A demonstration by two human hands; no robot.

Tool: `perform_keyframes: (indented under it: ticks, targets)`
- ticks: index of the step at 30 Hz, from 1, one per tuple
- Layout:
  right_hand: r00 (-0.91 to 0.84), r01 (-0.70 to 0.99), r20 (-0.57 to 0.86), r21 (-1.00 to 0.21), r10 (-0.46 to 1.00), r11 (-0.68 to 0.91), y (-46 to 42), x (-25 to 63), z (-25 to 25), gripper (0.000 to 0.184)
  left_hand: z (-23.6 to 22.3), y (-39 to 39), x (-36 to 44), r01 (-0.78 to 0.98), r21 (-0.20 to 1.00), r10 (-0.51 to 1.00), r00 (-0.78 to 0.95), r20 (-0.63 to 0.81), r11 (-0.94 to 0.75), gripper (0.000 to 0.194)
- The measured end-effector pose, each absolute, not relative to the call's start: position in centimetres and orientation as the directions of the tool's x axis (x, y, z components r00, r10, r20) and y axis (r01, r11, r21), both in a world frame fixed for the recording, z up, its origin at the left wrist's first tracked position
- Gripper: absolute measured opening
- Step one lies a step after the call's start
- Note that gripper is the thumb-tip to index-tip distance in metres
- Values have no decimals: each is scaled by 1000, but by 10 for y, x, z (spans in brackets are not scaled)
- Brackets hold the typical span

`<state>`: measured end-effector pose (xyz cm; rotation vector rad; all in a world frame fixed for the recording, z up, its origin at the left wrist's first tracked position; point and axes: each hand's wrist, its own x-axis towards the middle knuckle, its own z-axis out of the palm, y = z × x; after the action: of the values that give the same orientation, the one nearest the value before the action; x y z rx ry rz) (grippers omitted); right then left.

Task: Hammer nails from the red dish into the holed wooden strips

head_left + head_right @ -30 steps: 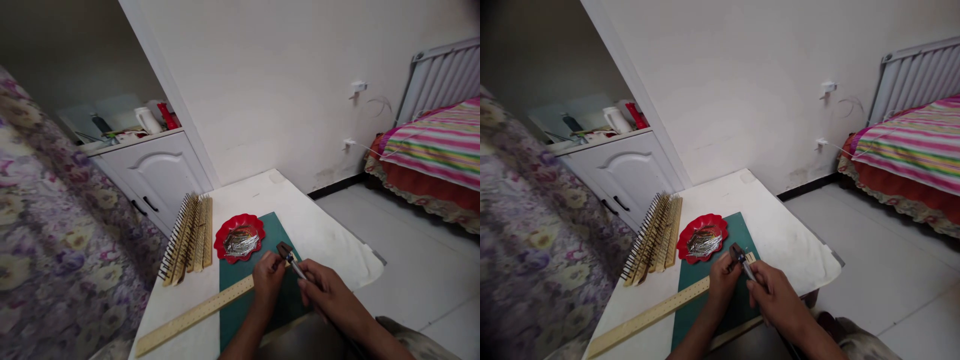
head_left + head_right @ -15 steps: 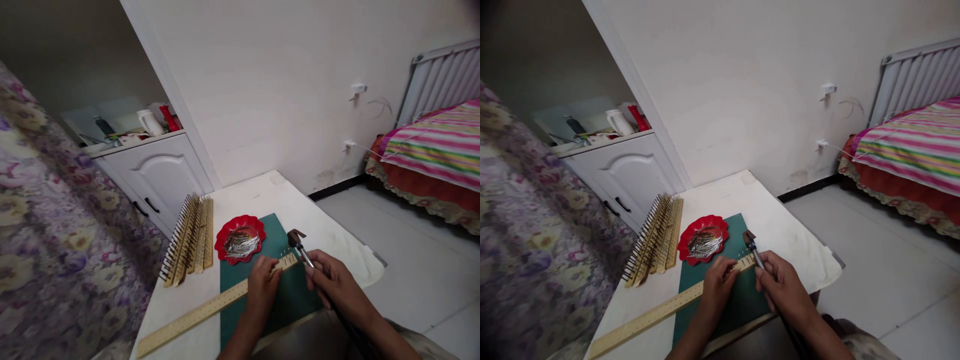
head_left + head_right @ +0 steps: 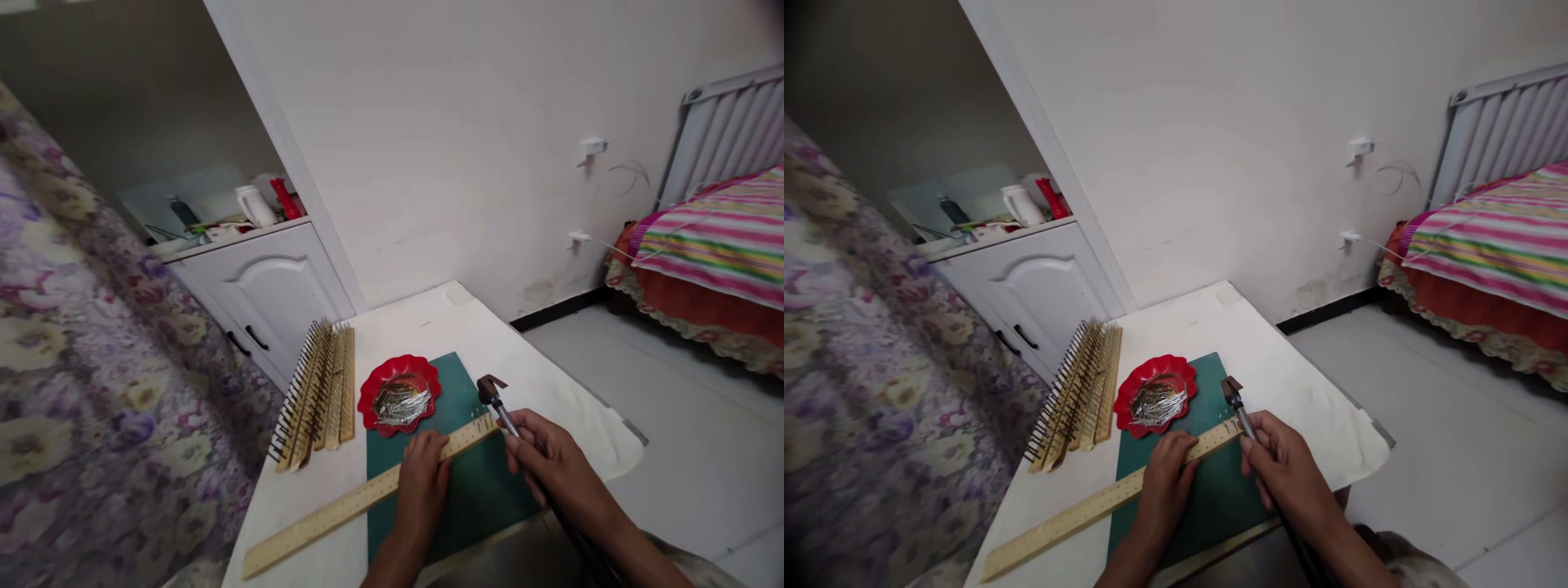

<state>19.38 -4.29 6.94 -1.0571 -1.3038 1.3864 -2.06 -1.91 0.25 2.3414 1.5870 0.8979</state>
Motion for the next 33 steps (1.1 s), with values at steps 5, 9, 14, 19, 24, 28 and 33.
perform_keyframes:
  ticks: [5,9,14,19,24,28,33]
  targets:
    - [-200,-59,-10,-998,980,-22,-42,194,73,24,16,-21,-22,772,456,877,266,400,-442,24]
    - [-196,-65,-17,-997,981,-30,-41,194,75,24,44,-1,-35,790,448,879,226,420,-417,18]
    - [-185,-67,-15,-997,983,-27,-40,193,76,26,58,52,-51,885,318,913,231,336,-340,16]
    - [-195,-79,-29,-996,980,-46,-39,191,77,26,48,80,-48,924,219,937,261,233,-312,12]
    - [-211,-66,-31,-997,977,-46,-39,190,79,25,46,82,-45,953,171,961,222,168,-250,13]
    - [-217,-56,-37,-997,975,-50,-39,189,81,25,49,85,-48,970,142,977,184,111,-199,17]
    - [-222,-52,-44,-997,974,-57,-38,187,78,23,52,92,-47,985,127,993,115,27,-117,16]
